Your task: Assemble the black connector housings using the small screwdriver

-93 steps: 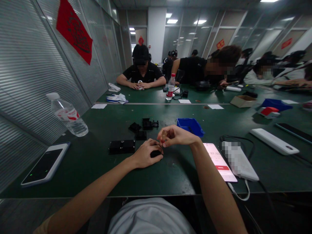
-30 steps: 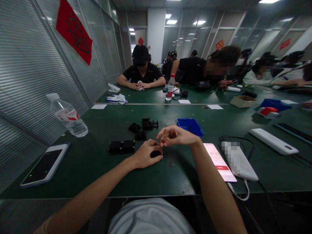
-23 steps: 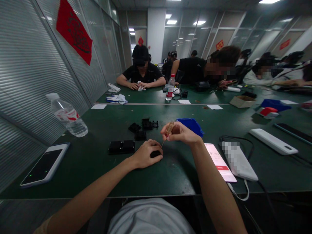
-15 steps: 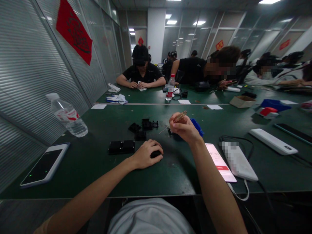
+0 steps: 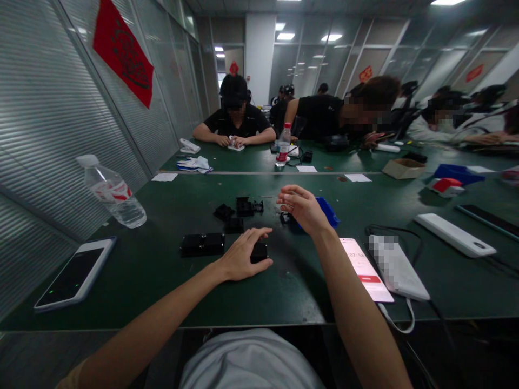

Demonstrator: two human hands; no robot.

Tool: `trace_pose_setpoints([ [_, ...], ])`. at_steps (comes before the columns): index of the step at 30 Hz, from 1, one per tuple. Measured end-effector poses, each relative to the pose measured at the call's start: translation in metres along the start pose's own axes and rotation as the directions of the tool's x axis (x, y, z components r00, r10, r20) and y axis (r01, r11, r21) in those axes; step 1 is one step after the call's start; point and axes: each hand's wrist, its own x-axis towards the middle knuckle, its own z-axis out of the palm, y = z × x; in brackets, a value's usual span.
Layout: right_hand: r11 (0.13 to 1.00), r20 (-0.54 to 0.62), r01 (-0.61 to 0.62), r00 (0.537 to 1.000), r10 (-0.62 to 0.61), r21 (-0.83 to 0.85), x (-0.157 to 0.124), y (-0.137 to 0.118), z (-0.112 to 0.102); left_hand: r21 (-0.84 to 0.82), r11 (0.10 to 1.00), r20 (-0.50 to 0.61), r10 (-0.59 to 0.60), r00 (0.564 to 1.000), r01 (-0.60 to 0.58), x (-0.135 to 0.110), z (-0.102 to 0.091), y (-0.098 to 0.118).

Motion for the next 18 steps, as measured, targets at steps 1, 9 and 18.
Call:
trace_pose_setpoints([
  [1,1.000,-0.004,-0.025,1.000,0.025,-0.008,0.001,0.001,0.000,-0.003,1.000,-0.003,0.000,1.000,0.000,0.000,0.000,0.000],
  [9,0.987,-0.006,-0.070,0.998,0.070,-0.142,0.008,0.015,-0.005,0.008,0.999,-0.011,0.044,0.999,-0.044,0.000,-0.002,0.002],
  [18,0.946,-0.004,-0.153,0.987,0.158,-0.287,0.007,0.026,-0.001,0.107,0.992,0.025,0.069,0.997,-0.071,0.001,-0.003,0.002],
])
